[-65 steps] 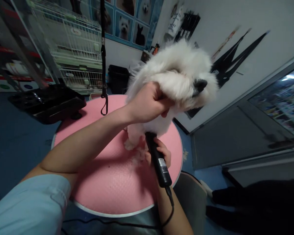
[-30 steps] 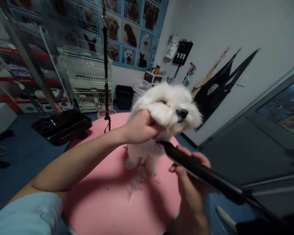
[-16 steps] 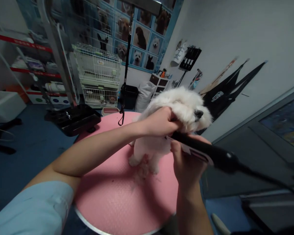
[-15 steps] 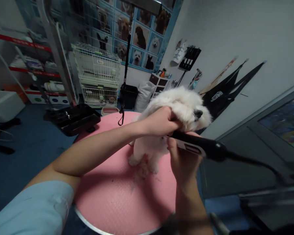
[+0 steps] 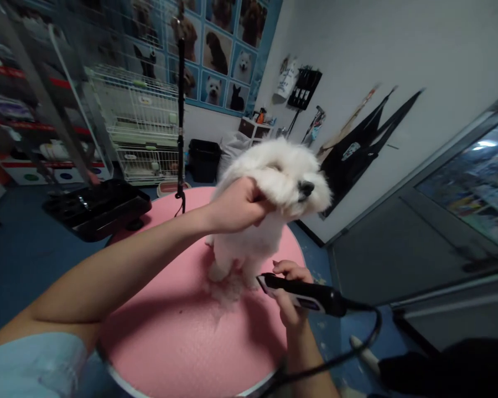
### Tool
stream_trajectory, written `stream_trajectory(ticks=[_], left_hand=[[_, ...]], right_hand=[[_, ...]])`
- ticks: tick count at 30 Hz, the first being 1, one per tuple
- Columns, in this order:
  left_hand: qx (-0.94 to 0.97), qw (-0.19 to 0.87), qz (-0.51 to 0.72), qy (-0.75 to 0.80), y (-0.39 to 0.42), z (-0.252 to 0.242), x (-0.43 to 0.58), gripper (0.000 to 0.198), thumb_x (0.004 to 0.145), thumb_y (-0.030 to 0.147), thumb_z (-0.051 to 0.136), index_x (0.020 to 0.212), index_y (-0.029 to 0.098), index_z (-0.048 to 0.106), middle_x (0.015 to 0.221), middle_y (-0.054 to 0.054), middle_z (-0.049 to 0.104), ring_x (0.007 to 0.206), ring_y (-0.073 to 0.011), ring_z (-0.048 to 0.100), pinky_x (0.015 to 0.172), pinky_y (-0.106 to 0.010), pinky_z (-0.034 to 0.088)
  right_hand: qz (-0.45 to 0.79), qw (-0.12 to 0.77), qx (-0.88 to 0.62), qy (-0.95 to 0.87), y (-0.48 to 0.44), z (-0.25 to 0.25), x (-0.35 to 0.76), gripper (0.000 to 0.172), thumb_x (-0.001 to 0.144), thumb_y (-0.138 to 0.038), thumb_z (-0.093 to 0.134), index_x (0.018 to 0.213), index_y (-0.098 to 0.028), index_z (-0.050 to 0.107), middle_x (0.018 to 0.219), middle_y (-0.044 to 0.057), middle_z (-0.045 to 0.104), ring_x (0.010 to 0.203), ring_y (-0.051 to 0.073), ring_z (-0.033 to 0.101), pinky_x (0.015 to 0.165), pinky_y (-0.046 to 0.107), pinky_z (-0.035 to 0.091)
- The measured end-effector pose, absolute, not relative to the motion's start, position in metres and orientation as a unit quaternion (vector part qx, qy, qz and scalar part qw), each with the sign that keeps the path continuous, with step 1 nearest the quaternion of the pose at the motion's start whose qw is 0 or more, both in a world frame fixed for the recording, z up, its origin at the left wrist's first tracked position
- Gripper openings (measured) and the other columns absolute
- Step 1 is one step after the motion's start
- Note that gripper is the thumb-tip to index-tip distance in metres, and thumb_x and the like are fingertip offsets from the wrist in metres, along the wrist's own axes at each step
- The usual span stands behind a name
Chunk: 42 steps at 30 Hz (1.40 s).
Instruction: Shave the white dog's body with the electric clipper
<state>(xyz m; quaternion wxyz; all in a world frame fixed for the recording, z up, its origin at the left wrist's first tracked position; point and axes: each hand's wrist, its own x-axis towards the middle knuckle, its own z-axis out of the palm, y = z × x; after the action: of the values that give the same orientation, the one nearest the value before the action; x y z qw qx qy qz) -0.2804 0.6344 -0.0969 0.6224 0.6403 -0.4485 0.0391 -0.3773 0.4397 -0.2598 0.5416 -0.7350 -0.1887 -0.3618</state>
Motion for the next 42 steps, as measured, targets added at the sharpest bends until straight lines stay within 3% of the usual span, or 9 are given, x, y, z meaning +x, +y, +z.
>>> stream_trajectory(ticks=[6,11,13,16,20,26,33,38,42], left_hand=[[0.643,0.606,0.083,-0.462,0.637,-0.101,-0.281,0.027,0.072,0.010,0.063,0.049,0.019,0.054,0.041,0.002,0.053,0.037,-0.0083,0.047,0.037,-0.018,0.034],[0.647,0.605,0.079,-0.458,0.636,-0.101,-0.281,0.028,0.074,0.010,0.064,0.049,0.019,0.054,0.041,0.002,0.053,0.038,-0.0090,0.047,0.037,-0.020,0.035],[0.639,0.612,0.084,-0.458,0.635,-0.101,-0.282,0.028,0.074,0.010,0.064,0.050,0.019,0.053,0.042,0.002,0.053,0.038,-0.0087,0.047,0.037,-0.020,0.035],[0.637,0.616,0.100,-0.453,0.635,-0.103,-0.283,0.029,0.075,0.009,0.063,0.049,0.019,0.054,0.042,0.002,0.054,0.038,-0.0082,0.047,0.039,-0.019,0.036],[0.642,0.609,0.120,-0.451,0.636,-0.105,-0.286,0.031,0.076,0.007,0.060,0.048,0.018,0.054,0.042,0.002,0.055,0.039,-0.0077,0.049,0.040,-0.018,0.037],[0.631,0.621,0.152,-0.440,0.636,-0.109,-0.288,0.035,0.080,0.010,0.062,0.048,0.018,0.054,0.040,0.003,0.053,0.036,-0.0073,0.047,0.037,-0.018,0.035],[0.632,0.626,0.139,-0.435,0.634,-0.110,-0.288,0.040,0.087,0.019,0.066,0.049,0.018,0.053,0.042,0.002,0.053,0.037,-0.0070,0.047,0.038,-0.018,0.034],[0.628,0.627,0.136,-0.440,0.634,-0.110,-0.287,0.043,0.090,0.024,0.067,0.050,0.018,0.052,0.043,0.001,0.053,0.038,-0.0071,0.047,0.039,-0.019,0.035],[0.631,0.621,0.137,-0.444,0.633,-0.110,-0.285,0.050,0.094,0.036,0.069,0.050,0.018,0.053,0.043,0.001,0.053,0.039,-0.0076,0.047,0.040,-0.020,0.037]], right_hand=[[-0.273,0.684,-0.664,-0.132,0.430,-0.305,-0.360,0.035,0.083,-0.053,0.076,0.088,-0.022,0.059,0.087,0.003,0.073,0.064,0.019,0.072,0.053,0.031,0.059],[-0.525,0.579,-0.616,-0.102,0.421,-0.268,-0.361,0.026,0.083,-0.045,0.076,0.081,-0.022,0.064,0.084,0.001,0.065,0.085,0.021,0.067,0.077,0.037,0.057],[-0.608,0.556,-0.556,-0.108,0.417,-0.240,-0.367,0.026,0.084,-0.048,0.075,0.091,-0.024,0.067,0.088,0.001,0.065,0.084,0.021,0.066,0.075,0.036,0.056],[-0.511,0.633,-0.566,-0.130,0.416,-0.210,-0.378,0.043,0.086,-0.059,0.075,0.114,-0.028,0.064,0.115,0.007,0.073,0.066,0.015,0.066,0.053,0.028,0.052],[-0.359,0.706,-0.589,-0.164,0.418,-0.198,-0.388,0.045,0.082,-0.051,0.084,0.115,-0.030,0.063,0.131,0.007,0.073,0.067,0.015,0.072,0.057,0.030,0.060],[-0.417,0.587,-0.647,-0.252,0.419,-0.154,-0.359,0.035,0.078,-0.029,0.086,0.104,-0.029,0.062,0.107,0.003,0.079,0.097,0.024,0.076,0.088,0.042,0.063],[-0.297,0.427,-0.804,-0.288,0.430,-0.126,-0.322,0.024,0.071,-0.022,0.083,0.079,-0.024,0.061,0.066,-0.004,0.065,0.056,0.016,0.062,0.053,0.029,0.054],[-0.244,0.439,-0.820,-0.274,0.420,-0.146,-0.338,0.025,0.072,-0.027,0.085,0.085,-0.025,0.064,0.075,0.000,0.073,0.064,0.020,0.070,0.056,0.032,0.058],[-0.353,0.484,-0.768,-0.227,0.419,-0.143,-0.344,0.026,0.078,-0.030,0.081,0.095,-0.026,0.061,0.092,0.001,0.074,0.078,0.021,0.073,0.070,0.036,0.062]])
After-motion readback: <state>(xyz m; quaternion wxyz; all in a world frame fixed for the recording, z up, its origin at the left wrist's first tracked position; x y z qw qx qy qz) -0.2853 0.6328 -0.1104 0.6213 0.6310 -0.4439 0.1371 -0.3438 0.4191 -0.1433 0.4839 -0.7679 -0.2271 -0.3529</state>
